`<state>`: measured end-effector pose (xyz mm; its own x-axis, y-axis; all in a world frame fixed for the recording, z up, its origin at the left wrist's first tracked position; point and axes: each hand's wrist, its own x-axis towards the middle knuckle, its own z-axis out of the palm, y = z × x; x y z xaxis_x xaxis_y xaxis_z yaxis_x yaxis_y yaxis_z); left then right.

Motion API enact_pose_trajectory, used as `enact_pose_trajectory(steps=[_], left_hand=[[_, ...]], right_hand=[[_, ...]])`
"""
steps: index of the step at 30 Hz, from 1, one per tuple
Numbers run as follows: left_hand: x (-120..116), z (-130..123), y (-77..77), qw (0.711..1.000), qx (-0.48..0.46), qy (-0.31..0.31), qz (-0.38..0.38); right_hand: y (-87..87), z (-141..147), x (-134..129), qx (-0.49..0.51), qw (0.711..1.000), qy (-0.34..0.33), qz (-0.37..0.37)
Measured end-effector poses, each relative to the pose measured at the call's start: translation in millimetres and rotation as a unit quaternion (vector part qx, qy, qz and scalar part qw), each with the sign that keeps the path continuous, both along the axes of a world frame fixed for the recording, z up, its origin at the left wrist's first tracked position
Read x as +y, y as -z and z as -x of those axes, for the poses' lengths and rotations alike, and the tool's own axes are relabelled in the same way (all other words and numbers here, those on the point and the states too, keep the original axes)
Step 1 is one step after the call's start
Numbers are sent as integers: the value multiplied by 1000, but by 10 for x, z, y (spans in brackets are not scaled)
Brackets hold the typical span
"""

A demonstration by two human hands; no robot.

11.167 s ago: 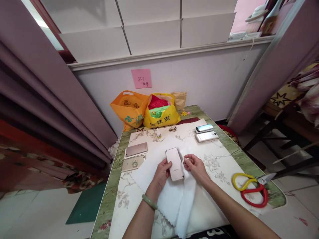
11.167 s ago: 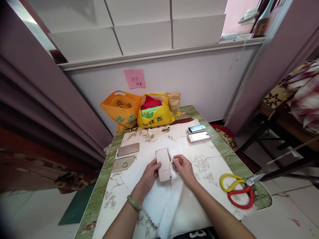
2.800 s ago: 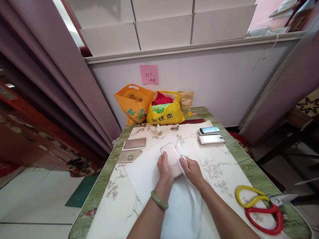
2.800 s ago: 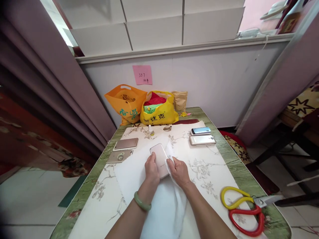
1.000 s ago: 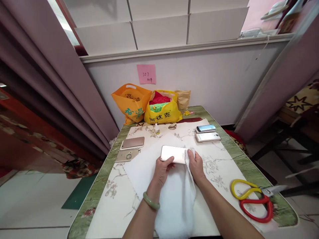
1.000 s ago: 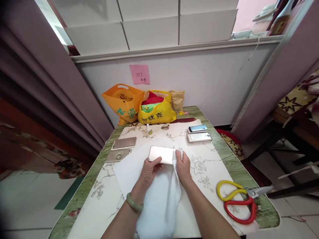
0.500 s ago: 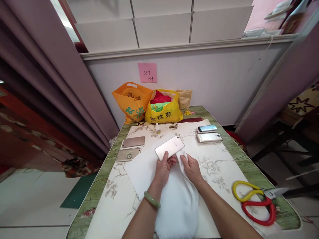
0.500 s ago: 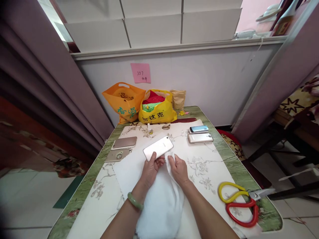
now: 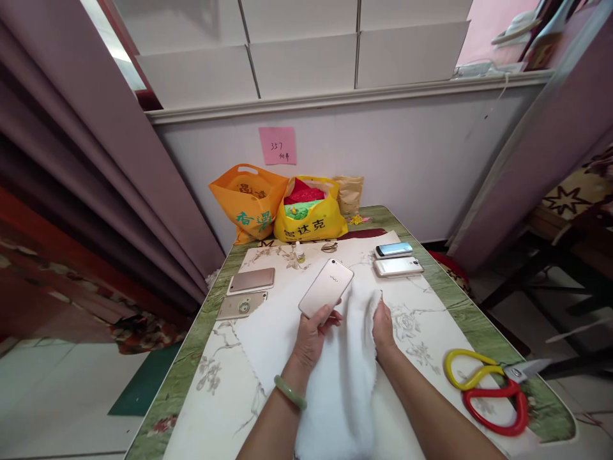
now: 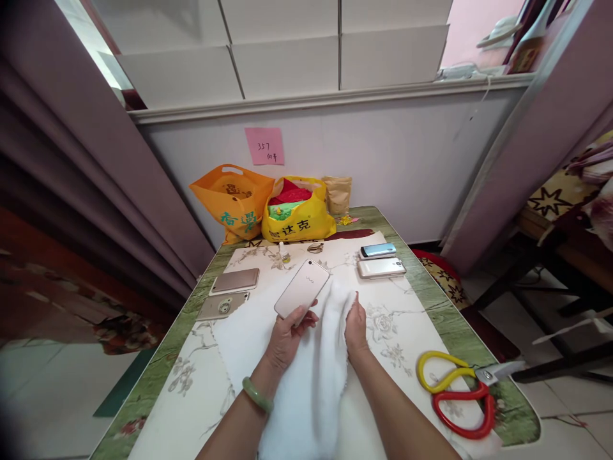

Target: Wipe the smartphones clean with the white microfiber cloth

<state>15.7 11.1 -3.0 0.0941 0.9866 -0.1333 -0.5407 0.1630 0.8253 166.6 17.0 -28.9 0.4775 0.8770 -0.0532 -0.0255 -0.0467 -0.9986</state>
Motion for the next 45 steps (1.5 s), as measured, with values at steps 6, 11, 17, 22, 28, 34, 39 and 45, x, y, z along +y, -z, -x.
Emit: enact_pose_trajectory(steps=[6, 11, 17, 22, 28, 34, 39, 45], left_hand=[[-50, -77, 2, 989, 130, 68, -17], [-92, -29, 18, 968, 212, 134, -29], [-104, 38, 28, 979, 129, 155, 15], [-53, 88, -25, 980, 42, 186, 49], [-6, 101, -68, 965, 90, 235, 73], [27, 85, -38, 948, 171, 262, 56], [-6, 13, 33, 957, 197, 214, 12], [2, -117, 145, 983, 182, 25, -25]], right_hand=[[22, -11, 6, 2, 1000, -29, -12], [-94, 21, -10, 50, 997, -63, 7], [-167, 2, -16, 38, 999, -33, -5], [-133, 3, 0, 39, 998, -50, -15], [-56, -18, 7, 36, 993, -108, -38], [-24, 11, -3, 26, 996, -84, -34], [9, 28, 13, 6, 998, -64, 3], [71, 60, 12, -99, 986, -133, -6]])
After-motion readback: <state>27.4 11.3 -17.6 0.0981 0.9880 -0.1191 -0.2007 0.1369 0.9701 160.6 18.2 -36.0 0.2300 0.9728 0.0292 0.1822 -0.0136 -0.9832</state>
